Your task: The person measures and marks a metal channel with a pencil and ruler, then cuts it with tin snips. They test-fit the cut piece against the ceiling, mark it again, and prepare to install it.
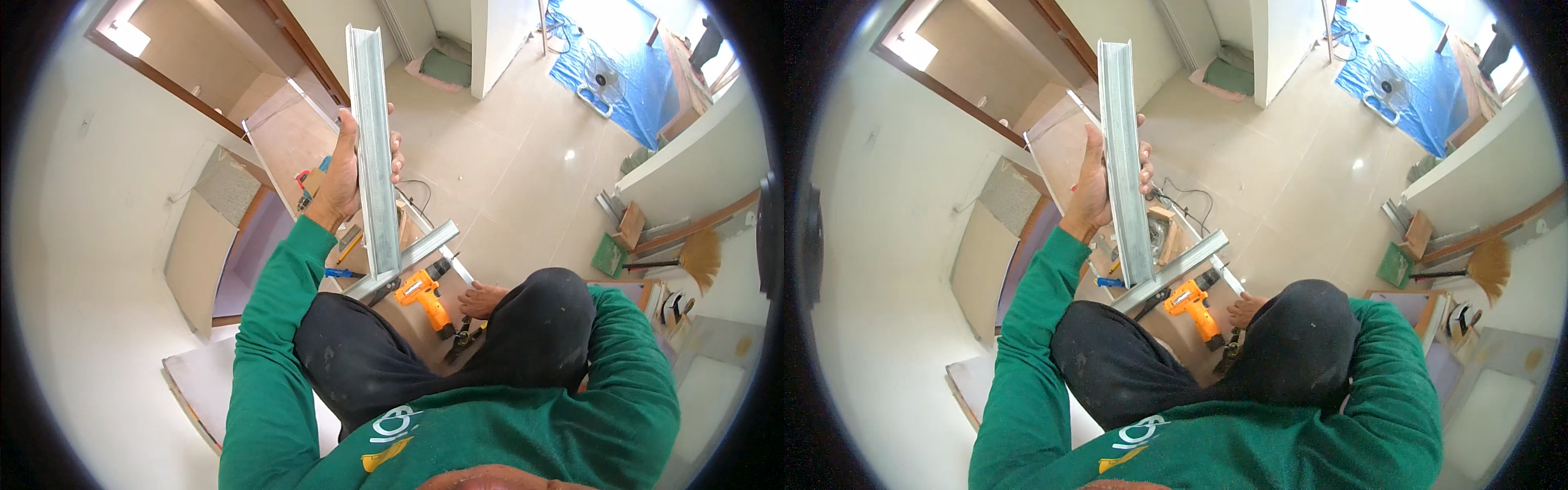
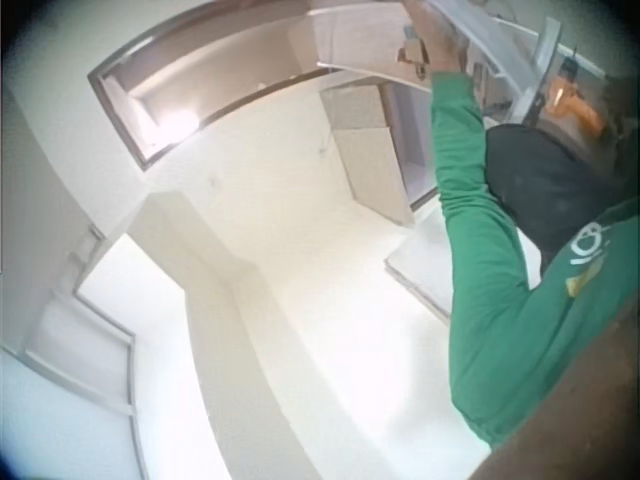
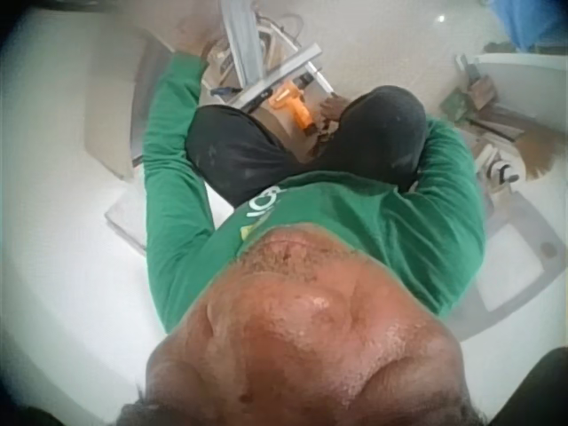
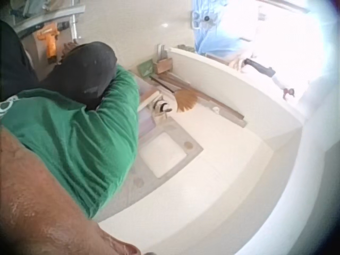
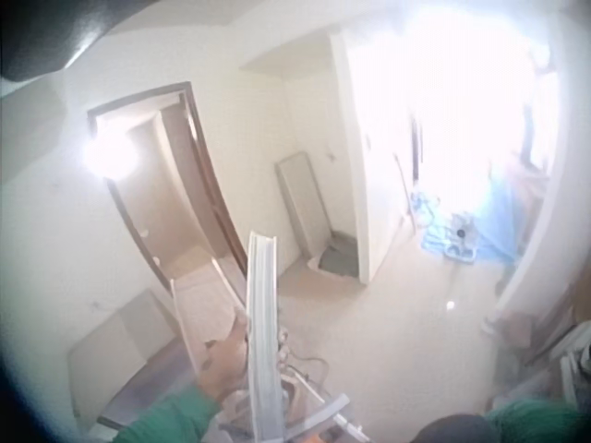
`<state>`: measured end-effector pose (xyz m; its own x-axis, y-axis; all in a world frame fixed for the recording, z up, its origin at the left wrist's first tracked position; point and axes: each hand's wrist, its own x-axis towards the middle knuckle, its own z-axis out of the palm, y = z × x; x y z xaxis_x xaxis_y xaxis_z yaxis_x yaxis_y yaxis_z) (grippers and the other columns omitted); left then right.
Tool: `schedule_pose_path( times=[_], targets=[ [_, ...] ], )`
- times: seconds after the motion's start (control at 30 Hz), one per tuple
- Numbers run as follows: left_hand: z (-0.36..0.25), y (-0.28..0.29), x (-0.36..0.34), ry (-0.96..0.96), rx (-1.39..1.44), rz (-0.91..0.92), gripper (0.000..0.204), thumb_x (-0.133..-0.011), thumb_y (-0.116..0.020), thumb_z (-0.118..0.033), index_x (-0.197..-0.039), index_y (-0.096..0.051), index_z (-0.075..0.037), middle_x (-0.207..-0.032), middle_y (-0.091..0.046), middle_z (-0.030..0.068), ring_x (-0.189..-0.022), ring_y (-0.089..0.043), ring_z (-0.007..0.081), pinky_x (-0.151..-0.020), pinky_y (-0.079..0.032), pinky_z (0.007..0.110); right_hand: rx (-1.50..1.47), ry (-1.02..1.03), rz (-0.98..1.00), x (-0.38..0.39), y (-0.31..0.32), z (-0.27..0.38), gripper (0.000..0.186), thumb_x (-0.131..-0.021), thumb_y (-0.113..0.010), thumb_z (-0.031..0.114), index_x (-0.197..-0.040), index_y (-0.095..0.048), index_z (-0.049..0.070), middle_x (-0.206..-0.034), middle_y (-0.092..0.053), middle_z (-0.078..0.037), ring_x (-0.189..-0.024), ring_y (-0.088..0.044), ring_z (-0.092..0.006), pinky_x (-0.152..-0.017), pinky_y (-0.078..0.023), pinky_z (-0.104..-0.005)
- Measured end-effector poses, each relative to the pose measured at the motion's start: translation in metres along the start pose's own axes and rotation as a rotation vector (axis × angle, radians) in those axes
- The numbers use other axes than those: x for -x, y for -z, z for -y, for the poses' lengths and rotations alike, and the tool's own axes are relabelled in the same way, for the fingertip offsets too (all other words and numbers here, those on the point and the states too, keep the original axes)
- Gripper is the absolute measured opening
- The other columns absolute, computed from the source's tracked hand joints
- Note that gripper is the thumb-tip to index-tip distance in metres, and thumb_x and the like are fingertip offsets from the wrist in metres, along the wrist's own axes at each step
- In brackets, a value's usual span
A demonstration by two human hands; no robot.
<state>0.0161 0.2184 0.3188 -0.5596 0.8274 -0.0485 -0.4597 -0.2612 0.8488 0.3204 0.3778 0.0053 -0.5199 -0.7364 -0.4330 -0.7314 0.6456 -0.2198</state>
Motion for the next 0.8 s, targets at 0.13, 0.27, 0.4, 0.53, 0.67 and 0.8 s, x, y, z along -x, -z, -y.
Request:
schedule_pose_path(
  times=[0.13,0.27,0.4,0.53,0.67,0.8],
  targets=[
    [-0.001,0.006,0.005,0.001,-0.199,-0.212,0.077,-0.108,-0.052,-0.075,-0.145,-0.051,-0.007,-0.104,-0.057,0.0045,-0.085,-0.061,0.0142,-0.073,-0.058,0.032,-0.038,-0.054,0.015,0.018,0.037,-0.017,0.034,-0.101,-0.069,0.032,-0.128,-0.066,0.010,-0.124,-0.062,-0.008,-0.121,-0.066,-0.0284,-0.106,-0.050,-0.0553],
    [0.004,0.004,0.000,0.007,-0.104,-0.118,0.068,-0.108,-0.061,-0.065,-0.144,-0.052,-0.007,-0.102,-0.057,0.0027,-0.081,-0.058,0.0103,-0.073,-0.055,0.030,-0.327,-0.279,-0.024,0.106,0.059,-0.054,0.051,-0.093,-0.079,0.031,-0.137,-0.063,0.011,-0.128,-0.066,-0.012,-0.122,-0.067,-0.0313,-0.106,-0.050,-0.0553],
    [0.014,0.014,0.004,0.047,-0.439,-0.204,0.061,-0.109,-0.060,-0.061,-0.135,-0.055,-0.006,-0.104,-0.056,0.0034,-0.081,-0.058,0.0102,-0.074,-0.052,0.028,-0.875,-0.537,-0.175,0.176,0.054,-0.052,0.062,-0.090,-0.083,0.025,-0.145,-0.060,0.010,-0.129,-0.068,-0.013,-0.127,-0.067,-0.0302,-0.108,-0.051,-0.0511],
    [0.030,0.026,0.003,0.006,-0.875,-0.236,0.058,-0.110,-0.057,-0.058,-0.130,-0.056,-0.004,-0.107,-0.055,0.0061,-0.093,-0.057,0.0144,-0.083,-0.050,0.030,-1.405,-0.853,-0.484,0.183,0.018,-0.009,0.062,-0.090,-0.082,0.023,-0.146,-0.059,0.010,-0.129,-0.068,-0.013,-0.126,-0.067,-0.0298,-0.108,-0.051,-0.0503],
    [0.045,0.021,-0.006,0.004,-0.973,-0.242,0.077,-0.109,-0.054,-0.069,-0.146,-0.050,-0.001,-0.116,-0.057,0.0134,-0.112,-0.055,0.0244,-0.105,-0.046,0.040,-1.622,-1.002,-0.711,0.180,-0.010,0.010,0.061,-0.090,-0.080,0.021,-0.146,-0.058,0.009,-0.128,-0.067,-0.013,-0.126,-0.066,-0.0295,-0.107,-0.052,-0.0495],
    [0.051,0.013,-0.010,0.023,-1.122,-0.157,0.079,-0.112,-0.054,-0.065,-0.158,-0.042,-0.002,-0.122,-0.061,0.0192,-0.110,-0.059,0.0280,-0.101,-0.050,0.045,-1.654,-1.011,-0.777,0.173,-0.010,0.009,0.061,-0.091,-0.079,0.020,-0.147,-0.058,0.009,-0.127,-0.067,-0.013,-0.125,-0.066,-0.0291,-0.107,-0.052,-0.0487]
  ],
)
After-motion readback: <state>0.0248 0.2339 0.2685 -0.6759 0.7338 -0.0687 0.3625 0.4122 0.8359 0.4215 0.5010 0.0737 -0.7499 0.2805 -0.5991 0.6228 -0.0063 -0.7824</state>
